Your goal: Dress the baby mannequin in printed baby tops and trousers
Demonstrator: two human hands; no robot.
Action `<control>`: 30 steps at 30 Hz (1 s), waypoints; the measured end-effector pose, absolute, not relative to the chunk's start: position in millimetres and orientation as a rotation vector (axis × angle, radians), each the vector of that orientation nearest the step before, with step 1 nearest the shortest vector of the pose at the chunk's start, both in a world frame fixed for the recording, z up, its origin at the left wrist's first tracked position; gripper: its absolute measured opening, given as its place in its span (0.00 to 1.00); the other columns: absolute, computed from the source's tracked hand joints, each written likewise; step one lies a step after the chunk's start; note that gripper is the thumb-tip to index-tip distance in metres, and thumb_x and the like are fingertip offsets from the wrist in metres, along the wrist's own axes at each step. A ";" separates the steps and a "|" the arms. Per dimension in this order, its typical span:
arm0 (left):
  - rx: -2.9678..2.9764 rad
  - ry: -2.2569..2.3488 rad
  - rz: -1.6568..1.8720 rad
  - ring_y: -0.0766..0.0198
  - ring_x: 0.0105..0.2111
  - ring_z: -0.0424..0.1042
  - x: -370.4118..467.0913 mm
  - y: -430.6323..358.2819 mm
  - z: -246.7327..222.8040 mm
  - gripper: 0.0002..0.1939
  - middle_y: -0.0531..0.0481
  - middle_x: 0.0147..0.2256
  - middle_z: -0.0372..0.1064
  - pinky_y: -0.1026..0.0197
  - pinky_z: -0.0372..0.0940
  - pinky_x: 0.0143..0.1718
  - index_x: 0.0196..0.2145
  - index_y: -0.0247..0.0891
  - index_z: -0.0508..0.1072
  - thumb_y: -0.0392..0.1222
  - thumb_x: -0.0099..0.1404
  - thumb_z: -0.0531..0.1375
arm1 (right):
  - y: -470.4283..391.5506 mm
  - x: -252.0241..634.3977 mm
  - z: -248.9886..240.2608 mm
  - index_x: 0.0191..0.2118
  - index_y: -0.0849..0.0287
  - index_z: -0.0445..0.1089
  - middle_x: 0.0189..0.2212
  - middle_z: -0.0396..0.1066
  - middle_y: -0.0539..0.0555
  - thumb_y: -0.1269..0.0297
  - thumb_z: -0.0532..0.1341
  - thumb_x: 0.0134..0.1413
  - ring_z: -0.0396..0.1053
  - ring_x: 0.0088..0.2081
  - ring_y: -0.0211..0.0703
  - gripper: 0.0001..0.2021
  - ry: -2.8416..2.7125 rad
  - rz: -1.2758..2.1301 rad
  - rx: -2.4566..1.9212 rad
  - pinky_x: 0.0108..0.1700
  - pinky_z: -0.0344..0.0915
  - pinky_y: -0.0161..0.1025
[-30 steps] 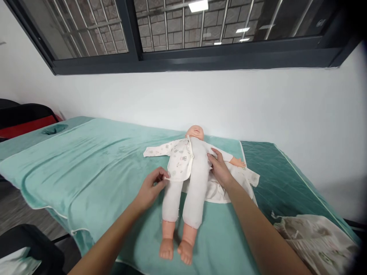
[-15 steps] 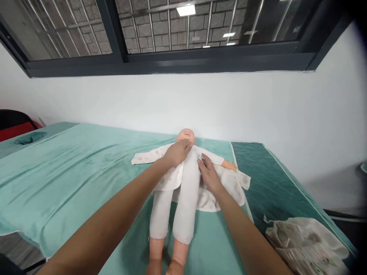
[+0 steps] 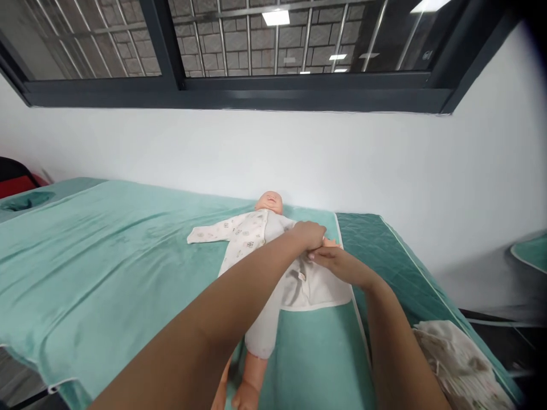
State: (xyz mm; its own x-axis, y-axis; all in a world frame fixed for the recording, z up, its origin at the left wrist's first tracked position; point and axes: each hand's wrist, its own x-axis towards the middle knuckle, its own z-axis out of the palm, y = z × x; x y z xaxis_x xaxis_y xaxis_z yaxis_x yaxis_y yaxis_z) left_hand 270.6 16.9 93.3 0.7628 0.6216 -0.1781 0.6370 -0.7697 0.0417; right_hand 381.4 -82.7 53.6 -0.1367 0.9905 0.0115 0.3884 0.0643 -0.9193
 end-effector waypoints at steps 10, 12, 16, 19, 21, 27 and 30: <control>3.073 1.094 -0.044 0.50 0.53 0.65 254.3 26.2 89.8 0.19 0.37 0.52 0.68 0.48 0.59 0.53 0.51 0.35 0.66 0.37 0.62 0.59 | -67.3 399.8 23.9 0.21 0.53 0.64 0.26 0.71 0.57 0.53 0.69 0.42 0.70 0.40 0.56 0.15 -1.336 0.535 -2.008 0.39 0.61 0.46; 3.081 1.105 -0.019 0.49 0.52 0.66 251.8 28.9 94.2 0.19 0.37 0.51 0.68 0.48 0.60 0.52 0.51 0.35 0.66 0.36 0.61 0.58 | -66.7 398.4 21.5 0.20 0.53 0.63 0.27 0.70 0.58 0.53 0.70 0.39 0.70 0.40 0.57 0.16 -1.319 0.549 -2.026 0.39 0.61 0.47; 3.131 1.001 -0.026 0.50 0.47 0.69 244.7 31.7 98.3 0.17 0.41 0.46 0.71 0.50 0.62 0.47 0.48 0.39 0.67 0.37 0.60 0.58 | -62.5 398.5 18.2 0.16 0.53 0.59 0.20 0.65 0.53 0.58 0.71 0.37 0.69 0.35 0.54 0.18 -1.302 0.628 -1.983 0.37 0.59 0.45; 3.163 0.984 -0.013 0.50 0.45 0.71 240.9 29.9 98.2 0.16 0.43 0.43 0.72 0.50 0.62 0.46 0.47 0.39 0.67 0.37 0.60 0.58 | -59.4 399.8 18.6 0.16 0.54 0.59 0.18 0.63 0.48 0.61 0.69 0.36 0.67 0.32 0.49 0.16 -1.266 0.704 -1.864 0.35 0.59 0.42; 3.171 0.996 0.003 0.50 0.45 0.71 239.6 27.7 98.2 0.16 0.42 0.43 0.72 0.50 0.62 0.46 0.47 0.39 0.67 0.37 0.60 0.58 | -59.0 399.2 20.4 0.20 0.55 0.66 0.21 0.68 0.48 0.61 0.69 0.36 0.67 0.34 0.48 0.11 -1.224 0.758 -1.758 0.36 0.60 0.41; 3.194 1.002 -0.001 0.51 0.43 0.72 235.2 24.8 99.8 0.17 0.42 0.43 0.73 0.52 0.61 0.43 0.48 0.39 0.67 0.37 0.60 0.57 | -60.1 402.7 22.7 0.28 0.57 0.72 0.25 0.74 0.50 0.62 0.69 0.35 0.69 0.31 0.46 0.10 -0.891 0.919 -1.498 0.30 0.61 0.38; 3.210 1.014 -0.021 0.51 0.42 0.72 232.6 24.2 99.0 0.16 0.43 0.42 0.73 0.52 0.61 0.43 0.48 0.40 0.67 0.38 0.61 0.57 | -59.1 409.7 21.9 0.24 0.56 0.66 0.17 0.67 0.46 0.63 0.66 0.36 0.65 0.23 0.41 0.08 -0.642 0.955 -1.328 0.23 0.60 0.36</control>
State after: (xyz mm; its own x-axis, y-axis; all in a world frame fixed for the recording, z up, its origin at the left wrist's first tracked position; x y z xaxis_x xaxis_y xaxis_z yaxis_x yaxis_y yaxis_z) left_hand 232.6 24.2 99.0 0.8208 0.5686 0.0553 0.5658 -0.7956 -0.2167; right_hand 409.7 -59.1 21.9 0.4913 0.8616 -0.1280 -0.2068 -0.0274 -0.9780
